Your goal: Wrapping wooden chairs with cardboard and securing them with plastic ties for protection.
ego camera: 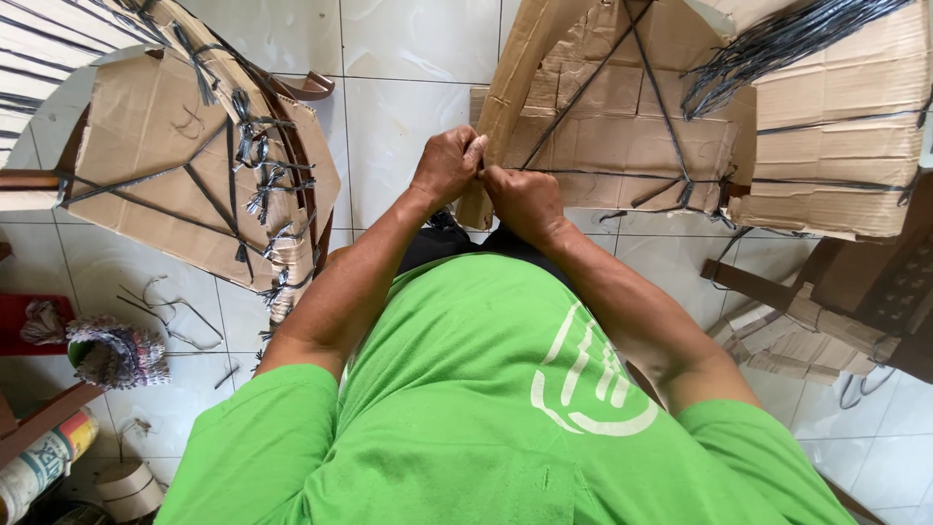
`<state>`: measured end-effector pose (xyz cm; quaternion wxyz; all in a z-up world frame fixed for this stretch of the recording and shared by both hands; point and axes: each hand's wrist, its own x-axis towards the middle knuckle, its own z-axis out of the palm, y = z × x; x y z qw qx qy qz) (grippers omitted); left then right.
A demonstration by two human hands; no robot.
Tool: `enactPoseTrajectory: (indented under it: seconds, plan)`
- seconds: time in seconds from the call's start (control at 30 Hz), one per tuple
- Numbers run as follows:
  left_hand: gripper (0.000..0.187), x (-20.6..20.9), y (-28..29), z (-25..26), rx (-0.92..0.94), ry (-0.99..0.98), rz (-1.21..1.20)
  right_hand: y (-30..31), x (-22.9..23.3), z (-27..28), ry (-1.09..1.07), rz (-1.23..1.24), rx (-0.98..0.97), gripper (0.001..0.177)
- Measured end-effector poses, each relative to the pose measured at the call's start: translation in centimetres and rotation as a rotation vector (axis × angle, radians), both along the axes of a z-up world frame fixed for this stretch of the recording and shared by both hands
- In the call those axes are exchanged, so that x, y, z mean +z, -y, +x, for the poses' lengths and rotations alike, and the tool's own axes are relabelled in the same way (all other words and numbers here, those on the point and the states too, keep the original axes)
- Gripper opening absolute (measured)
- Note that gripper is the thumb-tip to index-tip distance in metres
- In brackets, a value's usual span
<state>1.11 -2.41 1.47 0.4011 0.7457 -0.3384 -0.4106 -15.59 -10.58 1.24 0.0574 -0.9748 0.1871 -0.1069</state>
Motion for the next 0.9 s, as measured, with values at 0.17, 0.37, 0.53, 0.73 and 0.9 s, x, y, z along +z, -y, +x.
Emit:
enactPoseTrajectory:
  seconds: [0.17,0.37,0.53,0.73,0.9]
  plan:
    - [0.031,-2.8,0.5,0.1,0.022,0.030,-0.020,0.9,0.9,0.7,-0.306,0.594,-0.213,0.012]
    - [0.009,-0.4,-2.0,-0.5,0.144,0.098,-0.228,1.6,4.2,0.9,0.006,1.469,-0.403,0.016]
    - [0.027,0.6,-4.6,-2.0,-0.186,0.328,-0.086,1.5,5.4,2.2,0.025,1.602,-0.526,0.017]
    - [0.015,-1.2,-2.9,-3.4,-0.037,0.326,0.059,2.3,3.6,2.0,-0.009,1.619,-0.561,0.018]
    - [0.009,-2.2,-3.5,-2.3,-0.018,0.161,0.046,2.5,3.6,1.9,-0.061,1.404,-0.423,0.014]
